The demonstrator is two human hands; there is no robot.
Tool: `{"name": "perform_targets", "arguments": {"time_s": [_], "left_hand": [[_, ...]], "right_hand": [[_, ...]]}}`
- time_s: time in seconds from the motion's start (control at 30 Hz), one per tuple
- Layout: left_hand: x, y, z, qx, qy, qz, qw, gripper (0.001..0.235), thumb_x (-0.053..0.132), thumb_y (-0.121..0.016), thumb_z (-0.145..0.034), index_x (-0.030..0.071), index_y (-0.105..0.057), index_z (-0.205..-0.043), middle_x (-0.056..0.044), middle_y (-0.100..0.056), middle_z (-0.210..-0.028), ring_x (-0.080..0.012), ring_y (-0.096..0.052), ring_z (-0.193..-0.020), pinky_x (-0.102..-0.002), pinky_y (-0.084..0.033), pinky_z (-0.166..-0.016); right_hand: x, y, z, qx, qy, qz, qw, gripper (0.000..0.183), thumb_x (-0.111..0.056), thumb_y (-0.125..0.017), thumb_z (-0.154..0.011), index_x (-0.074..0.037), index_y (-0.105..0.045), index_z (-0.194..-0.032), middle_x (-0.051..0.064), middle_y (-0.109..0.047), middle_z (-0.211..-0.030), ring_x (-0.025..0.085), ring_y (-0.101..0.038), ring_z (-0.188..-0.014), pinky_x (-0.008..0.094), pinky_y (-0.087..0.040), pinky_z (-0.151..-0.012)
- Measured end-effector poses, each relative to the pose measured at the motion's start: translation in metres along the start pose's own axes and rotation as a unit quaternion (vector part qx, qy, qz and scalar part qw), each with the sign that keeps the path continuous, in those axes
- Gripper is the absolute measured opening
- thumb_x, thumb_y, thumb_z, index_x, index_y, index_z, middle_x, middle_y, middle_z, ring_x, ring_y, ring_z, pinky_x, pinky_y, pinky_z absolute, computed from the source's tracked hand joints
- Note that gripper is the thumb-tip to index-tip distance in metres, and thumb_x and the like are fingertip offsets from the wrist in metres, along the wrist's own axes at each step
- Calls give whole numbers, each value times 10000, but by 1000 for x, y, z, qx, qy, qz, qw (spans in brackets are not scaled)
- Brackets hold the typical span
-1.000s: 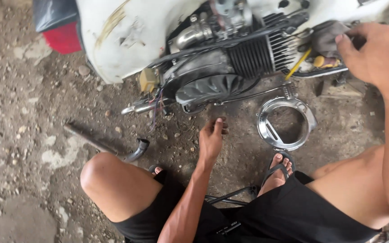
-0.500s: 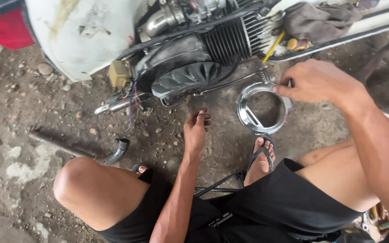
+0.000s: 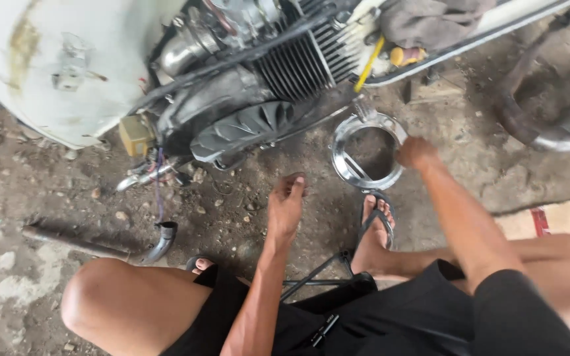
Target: Cleaning and repairing motorcycle engine components using a cloth, brush, and screwdriver.
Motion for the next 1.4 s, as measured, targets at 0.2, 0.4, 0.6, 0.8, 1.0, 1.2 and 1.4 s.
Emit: {"name": "perform_targets", "arguments": {"time_s": [0.2,0.4,0.6,0.8,1.0,1.2,1.4], "left_hand": [[-36,11,-17,5,-8,-33,999,328,295,-615,-1002,66,-716,-1213,-132,-724,-1026,-210,-700,-956,-400,-528,-845],[4,16,8,-38,39,-64,996,388,376,-563,-1028,83,-667,-1262,-85,-683,-1017,-178,-610,-907,-378,-497,-798],[-11,22,13,-42,6,-51,998,376,376,-575,-1029,94,-670,-1258,-70,-680,-962,-160,-607,-831,-349,-496,-721],[-12,21,17,-62,-27,-55,996,438,337,-552,-1034,15,-636,-1319,-198,-684,-1126,-318,-661,-1063,-473,-530,-857],[-12,27,21,-59,-47,-98,992,451,328,-573,-986,11,-647,-1299,-207,-700,-1157,-387,-669,-1142,-533,-542,-912],[-30,32,20,-74,-30,-202,976,510,342,-580,-938,-20,-651,-1290,-248,-698,-1167,-403,-674,-1146,-516,-538,-904],[-18,40,46,-116,3,-392,912,675,493,-575,-898,-38,-638,-1309,-298,-652,-1288,-464,-609,-1260,-566,-494,-1038]], "right_hand": [[11,-65,-30,19,-102,-95,990,599,-509,-714,-862,20,-785,-1135,258,-791,-997,452,-760,-970,623,-615,-715],[5,-49,4,47,-94,-166,981,478,-226,-634,-926,131,-708,-1235,281,-754,-1095,425,-735,-1058,552,-583,-796],[19,-44,-6,86,-114,-145,979,487,-244,-707,-866,118,-770,-1185,253,-802,-1044,411,-763,-1004,506,-611,-778],[3,33,60,118,-88,-132,980,467,-313,-720,-851,97,-826,-1047,274,-802,-947,463,-758,-965,514,-608,-795],[3,67,103,99,-32,-21,994,562,-352,-785,-755,64,-811,-1133,316,-780,-1133,468,-710,-1131,534,-591,-916],[-40,72,162,72,76,52,993,632,-436,-827,-741,92,-793,-1086,333,-762,-1143,466,-700,-1173,539,-585,-970],[-143,139,322,83,287,0,954,393,-227,-723,-910,77,-677,-666,187,-628,-525,360,-688,-545,452,-520,-587]]}}
Point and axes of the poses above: each hand's wrist, its own z-axis away from the middle knuckle, its own y-axis out of the back of the hand, x = y × z, the point moved 5 cm from there along -z, towards the middle knuckle
